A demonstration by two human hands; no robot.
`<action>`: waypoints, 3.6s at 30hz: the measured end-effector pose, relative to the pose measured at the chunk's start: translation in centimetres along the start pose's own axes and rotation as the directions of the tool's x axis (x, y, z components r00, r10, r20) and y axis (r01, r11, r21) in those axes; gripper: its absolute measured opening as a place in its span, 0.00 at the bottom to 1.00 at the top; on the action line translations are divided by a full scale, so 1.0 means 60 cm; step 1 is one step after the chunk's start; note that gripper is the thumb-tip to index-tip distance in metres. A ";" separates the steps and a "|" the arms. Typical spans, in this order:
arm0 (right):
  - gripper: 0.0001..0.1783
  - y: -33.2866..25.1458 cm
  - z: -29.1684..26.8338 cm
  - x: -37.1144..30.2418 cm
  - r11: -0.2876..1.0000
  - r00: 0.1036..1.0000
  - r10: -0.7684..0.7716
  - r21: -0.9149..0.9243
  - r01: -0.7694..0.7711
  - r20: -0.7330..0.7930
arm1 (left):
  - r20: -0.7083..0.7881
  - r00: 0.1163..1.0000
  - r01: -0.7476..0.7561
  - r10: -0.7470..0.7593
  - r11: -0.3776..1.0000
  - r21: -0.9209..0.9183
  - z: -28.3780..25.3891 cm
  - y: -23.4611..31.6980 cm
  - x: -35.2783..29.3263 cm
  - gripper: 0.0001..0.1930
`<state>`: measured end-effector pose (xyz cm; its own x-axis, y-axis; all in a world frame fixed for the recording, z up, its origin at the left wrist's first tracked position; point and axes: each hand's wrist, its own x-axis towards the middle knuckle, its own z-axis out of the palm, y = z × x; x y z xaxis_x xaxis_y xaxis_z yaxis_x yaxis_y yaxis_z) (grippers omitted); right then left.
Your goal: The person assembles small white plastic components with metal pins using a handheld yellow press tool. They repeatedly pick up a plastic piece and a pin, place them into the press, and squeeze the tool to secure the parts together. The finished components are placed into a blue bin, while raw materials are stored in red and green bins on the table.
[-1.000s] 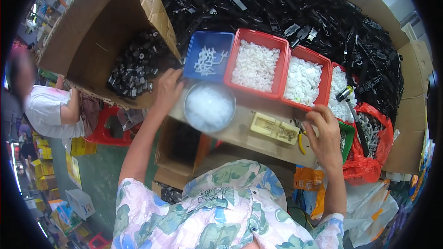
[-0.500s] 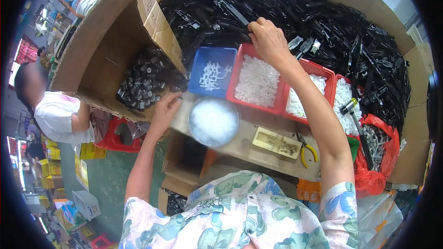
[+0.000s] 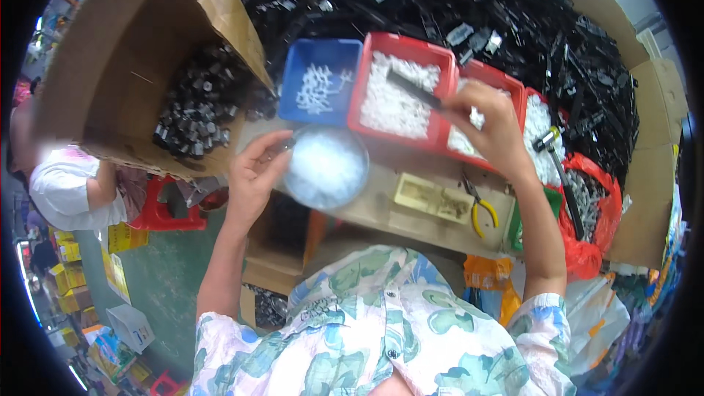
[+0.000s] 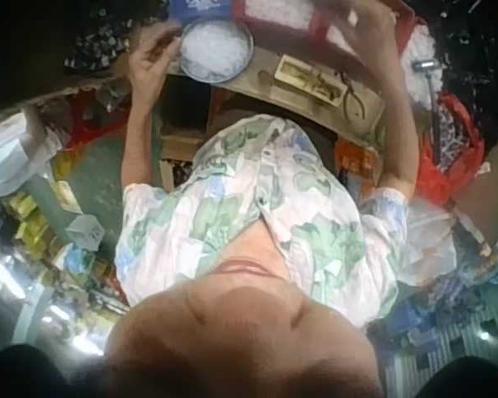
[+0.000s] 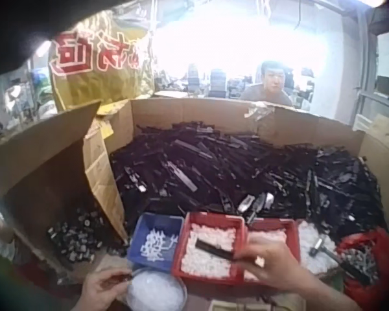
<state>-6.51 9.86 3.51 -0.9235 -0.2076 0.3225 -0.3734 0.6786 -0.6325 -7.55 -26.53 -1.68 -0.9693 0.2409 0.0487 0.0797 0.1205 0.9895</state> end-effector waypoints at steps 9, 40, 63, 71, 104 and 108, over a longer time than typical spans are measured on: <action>0.15 -0.028 0.035 -0.241 0.957 0.978 0.078 -0.289 -0.019 0.193 | 0.252 0.952 0.231 -0.176 0.951 -0.207 0.130 -0.010 -0.033 0.18; 0.14 -0.081 0.112 -0.177 0.996 0.988 0.063 -0.060 -0.072 -0.141 | 0.421 0.855 0.500 -0.304 0.701 -0.508 0.231 -0.003 -0.080 0.15; 0.13 -0.044 0.120 -0.164 0.980 0.994 0.075 -0.191 -0.058 0.085 | 0.212 0.936 0.273 -0.281 0.960 0.066 0.258 -0.033 -0.056 0.08; 0.15 -0.059 0.077 -0.214 0.962 0.987 0.123 -0.234 -0.144 -0.100 | 0.179 0.982 -0.118 0.060 0.936 0.331 0.268 -0.028 -0.063 0.11; 0.08 -0.012 -0.048 -0.372 0.802 0.702 0.467 -0.076 -0.592 -0.538 | 0.318 0.893 -0.449 0.319 0.574 0.685 0.208 -0.001 0.165 0.09; 0.10 -0.039 -0.024 -0.324 0.854 0.730 0.469 0.046 -0.518 -0.497 | 0.278 0.953 -0.224 0.122 0.901 0.372 0.216 0.041 0.137 0.10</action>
<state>12.44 13.31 -0.29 -0.8057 0.5172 0.2888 0.1554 0.6550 -0.7395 -12.32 -11.79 -0.60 -0.8495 0.5115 0.1295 0.3750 0.4125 0.8302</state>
